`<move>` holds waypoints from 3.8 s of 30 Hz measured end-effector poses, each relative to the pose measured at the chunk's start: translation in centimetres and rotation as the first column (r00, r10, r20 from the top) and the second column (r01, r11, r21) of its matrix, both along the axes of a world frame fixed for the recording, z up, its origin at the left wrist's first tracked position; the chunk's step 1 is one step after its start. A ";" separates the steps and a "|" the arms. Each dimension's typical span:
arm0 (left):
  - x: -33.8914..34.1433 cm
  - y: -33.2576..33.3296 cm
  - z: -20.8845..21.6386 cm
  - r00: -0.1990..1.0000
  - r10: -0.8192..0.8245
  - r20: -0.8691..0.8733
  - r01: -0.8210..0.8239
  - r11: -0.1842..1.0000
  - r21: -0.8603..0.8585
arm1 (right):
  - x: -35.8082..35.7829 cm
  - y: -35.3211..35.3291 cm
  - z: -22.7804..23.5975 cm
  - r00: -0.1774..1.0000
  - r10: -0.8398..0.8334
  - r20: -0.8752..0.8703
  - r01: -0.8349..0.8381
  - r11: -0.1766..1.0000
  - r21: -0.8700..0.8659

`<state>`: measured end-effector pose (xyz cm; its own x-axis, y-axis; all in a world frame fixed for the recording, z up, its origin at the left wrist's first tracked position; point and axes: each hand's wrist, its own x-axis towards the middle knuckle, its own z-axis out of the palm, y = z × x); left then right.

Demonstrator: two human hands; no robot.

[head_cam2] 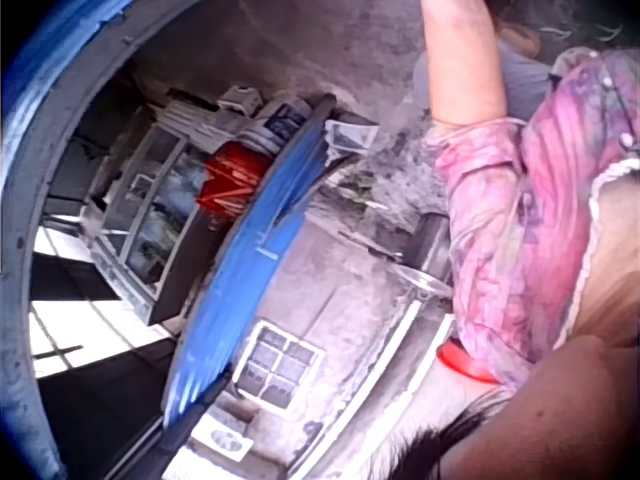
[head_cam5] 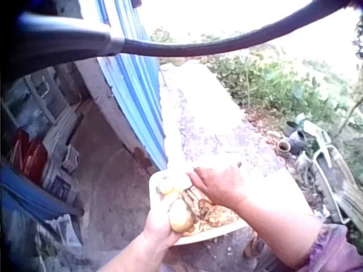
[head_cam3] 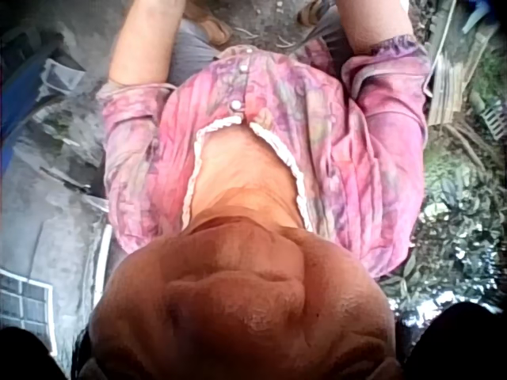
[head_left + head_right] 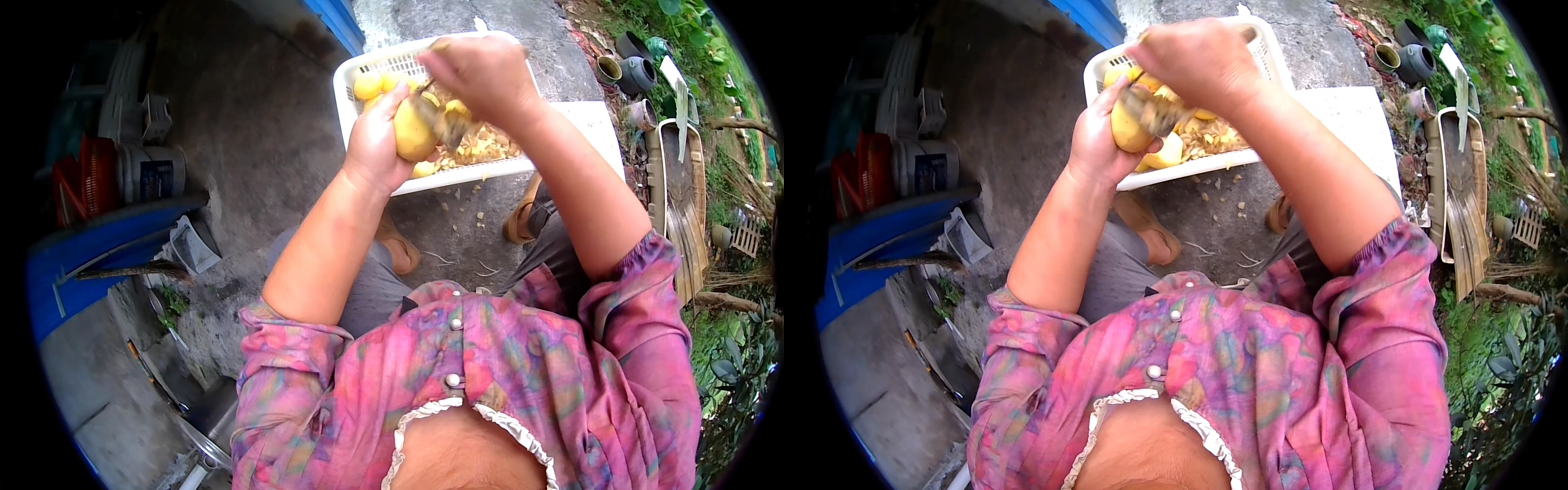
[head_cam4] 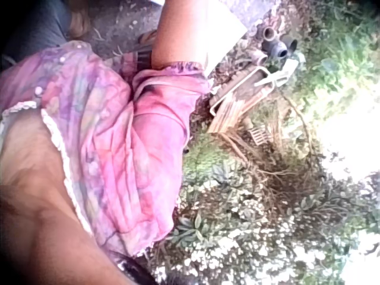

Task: The person sits on a low stool outdoors and peels potatoes using a peeler. They hold the potatoes in their left hand and remove the skin with the peeler in their right hand, placing the peeled potatoes and skins into a white plastic basket on their lap.

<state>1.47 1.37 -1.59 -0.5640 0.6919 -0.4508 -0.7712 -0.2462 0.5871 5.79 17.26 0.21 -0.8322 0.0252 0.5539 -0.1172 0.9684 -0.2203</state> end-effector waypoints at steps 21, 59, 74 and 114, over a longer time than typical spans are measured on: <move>-0.7 -0.8 -1.1 0.988 -0.155 0.007 0.153 0.982 0.107 | -0.8 2.4 -1.8 0.928 -0.282 0.244 0.273 0.959 0.072; -0.6 -1.1 0.4 0.876 -0.327 -0.355 0.307 0.945 -0.113 | 0.5 0.7 -0.1 0.992 0.057 0.109 -0.061 0.998 0.034; -0.2 -1.0 1.8 0.771 -0.348 -0.533 0.267 0.937 -0.226 | 0.4 1.2 0.1 0.994 0.109 -0.001 -0.109 0.994 0.028; 0.6 -0.9 3.1 0.355 -0.527 -0.772 0.051 0.835 -0.547 | 0.0 2.0 -1.1 0.983 0.113 0.142 -0.115 0.993 0.007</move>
